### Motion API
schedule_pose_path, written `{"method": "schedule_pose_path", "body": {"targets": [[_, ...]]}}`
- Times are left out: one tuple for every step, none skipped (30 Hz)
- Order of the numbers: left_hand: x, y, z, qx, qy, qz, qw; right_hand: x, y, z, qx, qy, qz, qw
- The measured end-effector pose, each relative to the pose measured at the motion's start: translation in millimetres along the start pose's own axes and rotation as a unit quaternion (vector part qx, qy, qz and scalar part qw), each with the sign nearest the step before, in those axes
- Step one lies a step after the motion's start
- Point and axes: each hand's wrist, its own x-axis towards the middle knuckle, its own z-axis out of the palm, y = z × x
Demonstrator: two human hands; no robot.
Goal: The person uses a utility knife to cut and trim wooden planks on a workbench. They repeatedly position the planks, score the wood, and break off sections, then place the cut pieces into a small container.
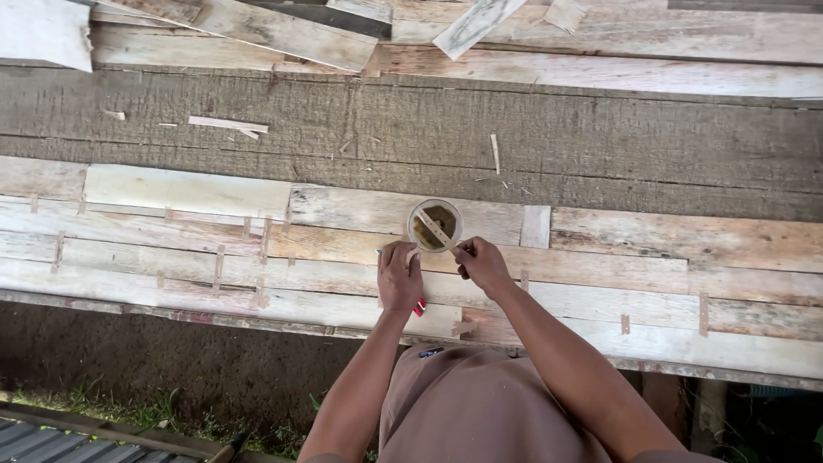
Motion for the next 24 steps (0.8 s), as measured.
{"method": "schedule_pose_path", "body": {"targets": [[3, -6, 0, 0.000, 0.003, -0.001, 1.000, 3, -2, 5, -0.002, -0.002, -0.001, 1.000], [4, -11, 1, 0.018, 0.006, 0.042, 0.999, 4, -2, 8, -0.008, 0.011, 0.010, 1.000], [4, -16, 2, 0.036, 0.010, 0.085, 0.996, 5, -2, 12, -0.014, 0.024, 0.021, 0.999], [9, -7, -4, 0.034, 0.013, 0.085, 0.996, 7, -4, 14, -0.017, 0.024, 0.019, 0.999], [14, 3, -10, 0.080, -0.043, 0.091, 0.992, 9, -6, 16, -0.023, 0.041, 0.029, 0.999], [15, 12, -17, 0.125, -0.102, 0.095, 0.982, 8, -4, 18, -0.028, 0.057, 0.042, 0.997], [19, 23, -22, 0.124, -0.103, 0.093, 0.983, 6, -7, 18, -0.030, 0.057, 0.044, 0.997], [23, 33, -27, 0.178, -0.214, 0.073, 0.958, 5, -9, 18, -0.040, 0.052, 0.028, 0.997], [27, 44, -31, 0.228, -0.322, 0.052, 0.917, 4, -12, 17, -0.049, 0.047, 0.012, 0.998], [28, 42, -29, 0.226, -0.324, 0.053, 0.917, 3, -15, 18, -0.050, 0.049, 0.013, 0.997], [28, 41, -25, 0.245, -0.352, 0.071, 0.901, 3, -18, 19, -0.049, 0.055, 0.014, 0.997], [29, 39, -23, 0.264, -0.379, 0.089, 0.883, 3, -20, 21, -0.047, 0.061, 0.015, 0.997], [32, 42, -21, 0.263, -0.381, 0.091, 0.882, 6, -18, 22, -0.046, 0.064, 0.016, 0.997], [33, 45, -21, 0.277, -0.402, 0.081, 0.869, 9, -16, 23, -0.057, 0.074, 0.020, 0.995], [35, 48, -20, 0.292, -0.422, 0.070, 0.855, 11, -14, 23, -0.069, 0.085, 0.024, 0.994], [37, 48, -18, 0.291, -0.423, 0.072, 0.855, 13, -14, 23, -0.068, 0.086, 0.025, 0.994], [39, 47, -16, 0.293, -0.432, 0.068, 0.850, 14, -15, 23, -0.071, 0.088, 0.022, 0.993], [38, 47, -16, 0.295, -0.442, 0.063, 0.845, 14, -13, 24, -0.073, 0.089, 0.021, 0.993], [33, 41, -12, 0.294, -0.445, 0.063, 0.844, 15, -6, 21, -0.072, 0.090, 0.024, 0.993], [32, 36, -7, 0.298, -0.442, 0.067, 0.843, 20, -1, 18, -0.071, 0.080, 0.009, 0.994], [30, 31, -2, 0.302, -0.439, 0.071, 0.843, 24, 5, 14, -0.071, 0.070, -0.007, 0.995], [28, 29, -3, 0.302, -0.443, 0.071, 0.841, 21, 5, 15, -0.070, 0.070, -0.003, 0.995], [26, 27, -3, 0.296, -0.436, 0.063, 0.848, 17, 5, 15, -0.083, 0.065, -0.013, 0.994], [27, 27, -2, 0.290, -0.426, 0.058, 0.855, 16, 2, 14, -0.097, 0.061, -0.027, 0.993]]}}
